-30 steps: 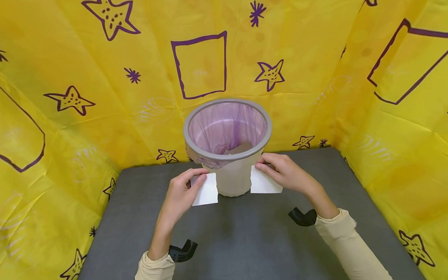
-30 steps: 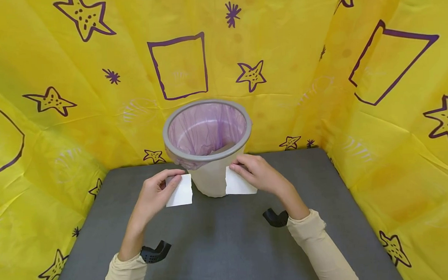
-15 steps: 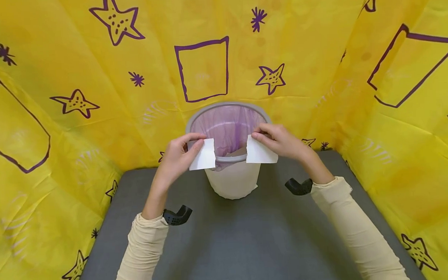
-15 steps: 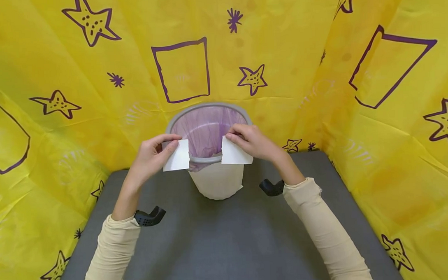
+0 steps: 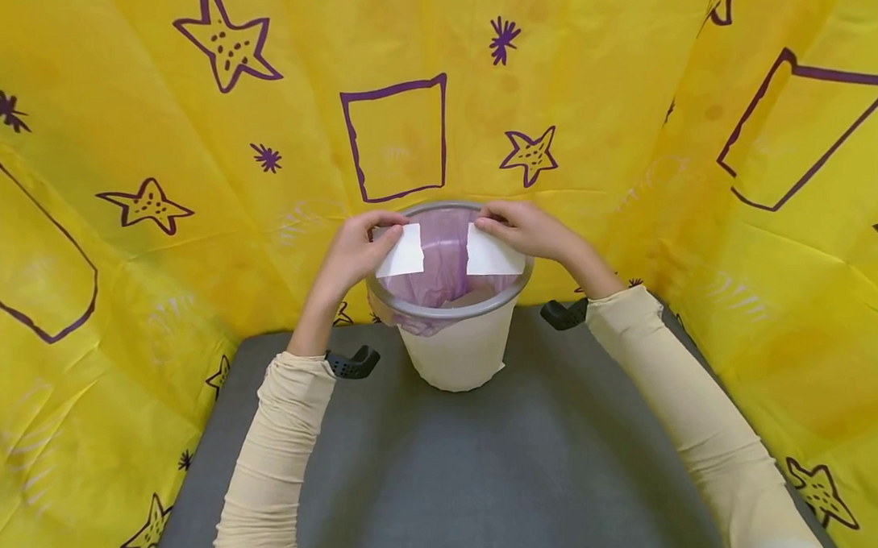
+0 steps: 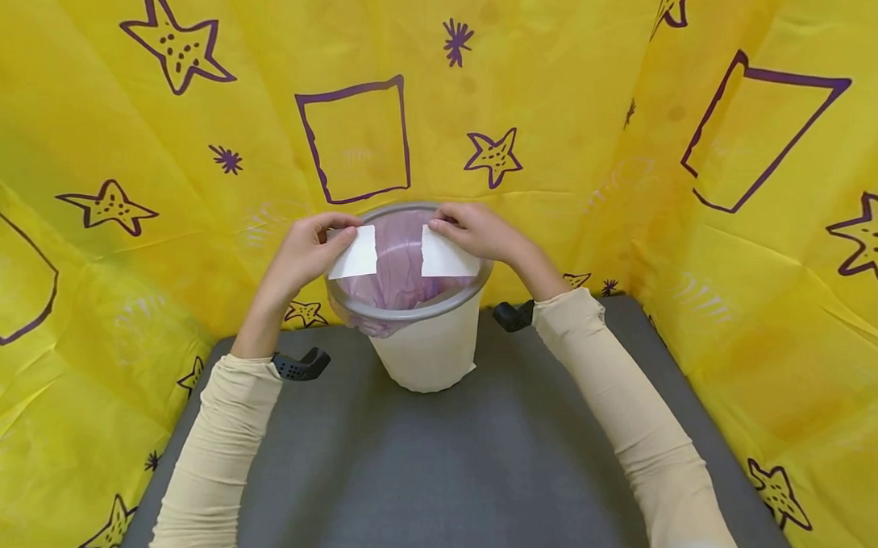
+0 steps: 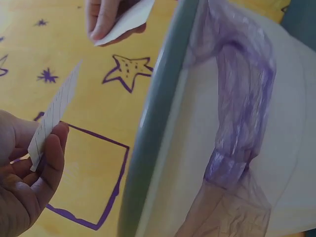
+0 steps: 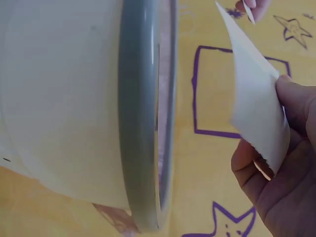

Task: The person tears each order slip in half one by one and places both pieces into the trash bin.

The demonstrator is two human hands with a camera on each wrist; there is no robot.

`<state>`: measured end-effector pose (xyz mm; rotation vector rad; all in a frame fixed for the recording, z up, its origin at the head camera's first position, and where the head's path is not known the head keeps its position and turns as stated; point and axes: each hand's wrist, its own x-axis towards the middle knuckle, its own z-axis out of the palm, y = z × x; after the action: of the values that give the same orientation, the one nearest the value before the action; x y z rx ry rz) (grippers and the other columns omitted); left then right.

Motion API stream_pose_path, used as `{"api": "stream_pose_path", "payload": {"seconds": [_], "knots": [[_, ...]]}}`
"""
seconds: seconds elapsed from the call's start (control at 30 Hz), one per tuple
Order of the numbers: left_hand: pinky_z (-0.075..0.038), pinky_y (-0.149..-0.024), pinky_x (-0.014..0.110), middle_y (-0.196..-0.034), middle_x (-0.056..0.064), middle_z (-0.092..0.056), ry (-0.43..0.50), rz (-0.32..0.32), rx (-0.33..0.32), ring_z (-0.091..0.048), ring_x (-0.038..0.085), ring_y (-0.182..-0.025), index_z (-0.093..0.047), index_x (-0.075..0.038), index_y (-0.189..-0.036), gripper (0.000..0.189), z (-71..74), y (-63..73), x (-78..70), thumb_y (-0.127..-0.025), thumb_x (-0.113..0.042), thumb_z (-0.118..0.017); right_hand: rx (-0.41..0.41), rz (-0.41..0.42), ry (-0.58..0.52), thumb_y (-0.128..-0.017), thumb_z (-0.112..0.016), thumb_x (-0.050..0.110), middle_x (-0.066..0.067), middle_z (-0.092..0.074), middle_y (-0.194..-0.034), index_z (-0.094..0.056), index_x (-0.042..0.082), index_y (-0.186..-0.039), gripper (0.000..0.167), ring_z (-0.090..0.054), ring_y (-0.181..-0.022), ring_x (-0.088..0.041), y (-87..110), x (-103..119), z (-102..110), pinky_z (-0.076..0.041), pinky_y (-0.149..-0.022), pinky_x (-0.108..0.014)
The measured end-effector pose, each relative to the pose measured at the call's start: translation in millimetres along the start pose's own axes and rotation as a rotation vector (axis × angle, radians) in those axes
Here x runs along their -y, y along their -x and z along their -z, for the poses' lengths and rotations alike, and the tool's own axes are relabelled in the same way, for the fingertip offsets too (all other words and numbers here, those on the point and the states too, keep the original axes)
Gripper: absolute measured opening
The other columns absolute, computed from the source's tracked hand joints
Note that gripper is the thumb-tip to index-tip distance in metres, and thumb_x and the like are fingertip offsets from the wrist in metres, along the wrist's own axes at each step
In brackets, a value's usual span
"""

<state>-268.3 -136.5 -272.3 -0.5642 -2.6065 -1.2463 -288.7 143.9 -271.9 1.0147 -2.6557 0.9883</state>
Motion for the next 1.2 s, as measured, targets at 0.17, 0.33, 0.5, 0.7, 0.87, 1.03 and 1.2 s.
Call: {"api": "stream_pose_path", "payload": {"seconds": [0.17, 0.33, 0.5, 0.7, 0.87, 1.03, 1.2], "knots": [[-0.046, -0.081, 0.032, -0.117, 0.014, -0.068, -0.036, 0.005, 0.036, -0.058, 0.025, -0.096, -0.069, -0.006, -0.115, 0.024, -7.0, -17.7, 4.7, -0.097, -0.016, -0.057, 0.055, 0.000, 0.001, -0.099, -0.054, 0.015, -0.013, -0.058, -0.085, -0.063, -0.002, -0.103, 0.019, -0.048, -0.076, -0.021, -18.3, -7.3, -5.0, -0.039, -0.068, -0.027], [-0.047, -0.088, 0.035, -0.120, 0.015, -0.067, -0.023, 0.021, 0.071, -0.059, 0.026, -0.104, -0.068, -0.004, -0.117, 0.025, -15.1, -23.6, 8.6, -0.097, -0.013, -0.056, 0.102, -0.007, -0.018, -0.100, -0.052, 0.013, -0.014, -0.058, -0.089, -0.063, -0.003, -0.105, 0.020, -0.049, -0.080, -0.022, -24.3, -16.1, -9.8, -0.039, -0.072, -0.029], [-0.046, -0.090, 0.036, -0.122, 0.014, -0.067, -0.011, 0.035, 0.080, -0.059, 0.026, -0.107, -0.067, -0.004, -0.118, 0.025, -17.9, -27.0, 11.9, -0.097, -0.014, -0.056, 0.098, -0.023, -0.035, -0.099, -0.053, 0.013, -0.013, -0.057, -0.087, -0.062, -0.002, -0.103, 0.018, -0.048, -0.079, -0.021, -26.7, -20.5, -11.7, -0.038, -0.071, -0.028], [-0.047, -0.098, 0.041, -0.125, 0.016, -0.065, -0.071, 0.045, 0.098, -0.059, 0.030, -0.112, -0.064, -0.002, -0.122, 0.029, -17.5, -29.6, 15.8, -0.098, -0.017, -0.055, 0.133, -0.052, -0.013, -0.100, -0.052, 0.018, -0.013, -0.061, -0.093, -0.063, 0.001, -0.108, 0.021, -0.052, -0.084, -0.022, -30.3, -18.8, -14.0, -0.044, -0.076, -0.031], [-0.038, -0.110, 0.047, -0.136, 0.016, -0.057, -0.170, 0.057, 0.103, -0.050, 0.033, -0.129, -0.057, -0.002, -0.131, 0.039, -19.0, -25.5, 19.3, -0.100, -0.027, -0.053, 0.166, -0.053, 0.017, -0.102, -0.048, 0.020, -0.017, -0.064, -0.107, -0.060, 0.000, -0.117, 0.027, -0.058, -0.099, -0.028, -27.8, -18.0, -18.1, -0.048, -0.092, -0.042], [-0.034, -0.114, 0.048, -0.138, 0.015, -0.054, -0.125, 0.031, 0.065, -0.045, 0.031, -0.134, -0.056, -0.004, -0.132, 0.043, -15.5, -17.5, 20.0, -0.100, -0.032, -0.053, 0.112, -0.049, 0.012, -0.104, -0.044, 0.022, -0.019, -0.064, -0.121, -0.059, -0.001, -0.124, 0.034, -0.057, -0.118, -0.033, -18.4, -13.1, -18.6, -0.043, -0.105, -0.047], [-0.032, -0.115, 0.048, -0.138, 0.014, -0.055, -0.126, -0.066, -0.025, -0.044, 0.032, -0.135, -0.058, -0.005, -0.131, 0.043, -8.6, 2.6, 15.3, -0.099, -0.034, -0.054, 0.015, 0.006, 0.044, -0.104, -0.043, 0.022, -0.016, -0.064, -0.119, -0.061, 0.001, -0.121, 0.033, -0.056, -0.116, -0.031, 7.6, -3.7, -18.2, -0.041, -0.106, -0.046]]}}
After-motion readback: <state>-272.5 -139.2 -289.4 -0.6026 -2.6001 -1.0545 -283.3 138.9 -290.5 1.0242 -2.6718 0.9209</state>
